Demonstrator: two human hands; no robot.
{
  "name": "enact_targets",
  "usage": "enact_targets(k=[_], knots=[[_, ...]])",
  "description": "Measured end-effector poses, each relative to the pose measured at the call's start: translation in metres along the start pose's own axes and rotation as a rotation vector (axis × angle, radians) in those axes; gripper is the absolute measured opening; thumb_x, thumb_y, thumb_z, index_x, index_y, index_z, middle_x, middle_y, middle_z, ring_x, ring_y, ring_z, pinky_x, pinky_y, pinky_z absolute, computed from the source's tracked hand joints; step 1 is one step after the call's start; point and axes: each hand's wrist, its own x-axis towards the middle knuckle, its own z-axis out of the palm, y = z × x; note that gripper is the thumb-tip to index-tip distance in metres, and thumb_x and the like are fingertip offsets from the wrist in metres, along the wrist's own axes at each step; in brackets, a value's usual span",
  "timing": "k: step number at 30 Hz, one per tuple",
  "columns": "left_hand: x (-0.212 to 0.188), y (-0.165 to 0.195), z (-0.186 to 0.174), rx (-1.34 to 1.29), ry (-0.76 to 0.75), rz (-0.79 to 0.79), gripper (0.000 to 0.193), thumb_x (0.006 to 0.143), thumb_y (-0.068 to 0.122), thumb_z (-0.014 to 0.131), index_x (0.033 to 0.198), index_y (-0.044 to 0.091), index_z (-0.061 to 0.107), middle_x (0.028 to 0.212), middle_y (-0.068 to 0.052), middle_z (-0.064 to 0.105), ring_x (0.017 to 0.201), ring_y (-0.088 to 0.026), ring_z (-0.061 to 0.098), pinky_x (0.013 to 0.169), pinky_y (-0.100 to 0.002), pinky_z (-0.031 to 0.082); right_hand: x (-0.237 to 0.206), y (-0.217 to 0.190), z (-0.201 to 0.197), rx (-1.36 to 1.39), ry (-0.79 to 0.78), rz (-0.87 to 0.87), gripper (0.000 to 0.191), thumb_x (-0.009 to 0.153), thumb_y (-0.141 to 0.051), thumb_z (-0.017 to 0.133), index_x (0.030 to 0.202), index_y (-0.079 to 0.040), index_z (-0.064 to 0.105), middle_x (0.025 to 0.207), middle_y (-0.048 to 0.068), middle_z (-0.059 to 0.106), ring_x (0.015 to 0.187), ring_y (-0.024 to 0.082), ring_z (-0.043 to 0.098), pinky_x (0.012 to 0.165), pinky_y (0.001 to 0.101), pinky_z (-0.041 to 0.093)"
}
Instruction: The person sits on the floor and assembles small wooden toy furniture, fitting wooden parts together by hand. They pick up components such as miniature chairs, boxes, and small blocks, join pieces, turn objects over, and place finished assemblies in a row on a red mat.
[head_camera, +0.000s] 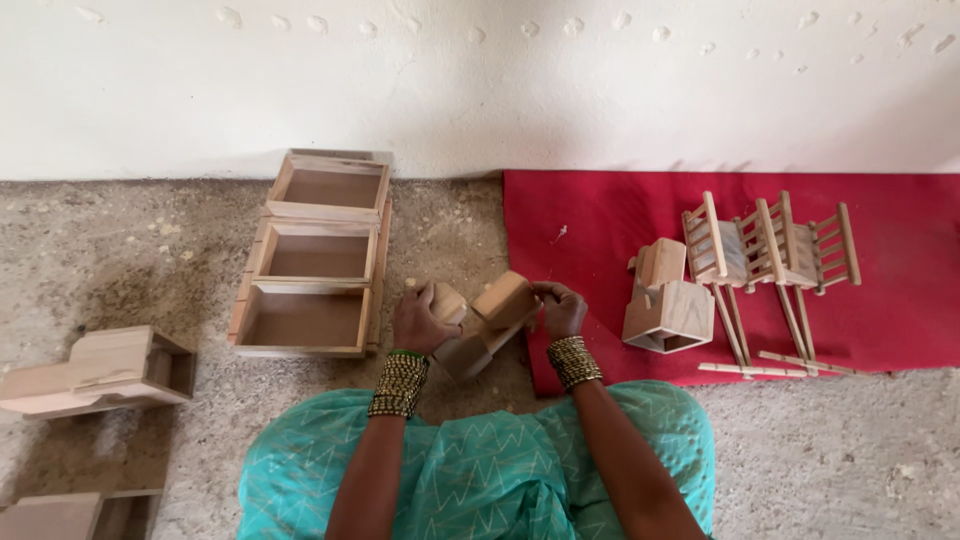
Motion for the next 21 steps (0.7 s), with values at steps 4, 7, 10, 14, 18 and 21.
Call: enact_targets(k=[4, 7, 10, 14, 18, 21], knots=[[0.009, -0.003, -0.004, 0.006, -0.015, -0.132, 0.110, 0.048, 0.045, 0.094, 0.141, -0.001, 0.057, 0.132, -0.025, 0.060, 0.121, -0.040, 0.058, 0.106, -0.047, 0.049, -0.004, 0.003, -0.008, 0.227, -0.018, 0.128, 0.022, 0.094, 0.007, 0.061, 0.103, 0.000, 0.079, 0.099, 0.012, 0.080, 0.089, 0.018, 0.078, 0.084, 0.0317, 0.067], [0.014, -0.006, -0.017, -0.005, -0.112, -0.300, 0.111, 0.053, 0.048, 0.090, 0.146, -0.001, 0.055, 0.133, -0.027, 0.061, 0.120, -0.039, 0.061, 0.104, -0.047, 0.052, -0.013, -0.004, -0.005, 0.266, -0.020, 0.157, 0.020, 0.093, 0.008, 0.062, 0.103, 0.002, 0.079, 0.099, 0.013, 0.080, 0.088, 0.019, 0.078, 0.083, 0.0326, 0.068], [0.015, -0.011, -0.028, -0.015, -0.124, -0.411, 0.110, 0.056, 0.050, 0.089, 0.148, 0.001, 0.054, 0.134, -0.026, 0.061, 0.123, -0.040, 0.060, 0.106, -0.048, 0.049, -0.022, -0.012, 0.007, 0.190, -0.047, 0.123, 0.020, 0.093, 0.007, 0.063, 0.103, 0.004, 0.080, 0.098, 0.012, 0.080, 0.087, 0.019, 0.077, 0.081, 0.0332, 0.066], [0.011, -0.030, -0.036, -0.073, -0.084, -0.449, 0.111, 0.054, 0.049, 0.092, 0.146, -0.001, 0.053, 0.139, -0.027, 0.056, 0.124, -0.041, 0.058, 0.105, -0.046, 0.050, -0.036, -0.015, 0.033, 0.330, -0.139, 0.186, 0.020, 0.092, 0.006, 0.064, 0.104, 0.006, 0.079, 0.096, 0.014, 0.080, 0.085, 0.019, 0.077, 0.079, 0.0325, 0.066], [0.009, -0.051, -0.039, -0.260, -0.010, -0.373, 0.107, 0.052, 0.043, 0.093, 0.141, -0.006, 0.057, 0.134, -0.026, 0.060, 0.121, -0.037, 0.063, 0.107, -0.042, 0.051, -0.048, -0.015, 0.056, 0.616, -0.254, 0.402, 0.020, 0.091, 0.007, 0.062, 0.104, 0.007, 0.077, 0.093, 0.016, 0.079, 0.080, 0.021, 0.077, 0.076, 0.0345, 0.067], [0.004, -0.053, -0.038, -0.314, 0.040, -0.373, 0.106, 0.052, 0.039, 0.094, 0.141, -0.006, 0.057, 0.133, -0.026, 0.061, 0.120, -0.037, 0.063, 0.106, -0.042, 0.051, -0.047, -0.012, 0.054, 0.362, -0.340, 0.397, 0.020, 0.090, 0.008, 0.064, 0.104, 0.008, 0.078, 0.090, 0.017, 0.079, 0.076, 0.023, 0.076, 0.070, 0.0358, 0.064]])
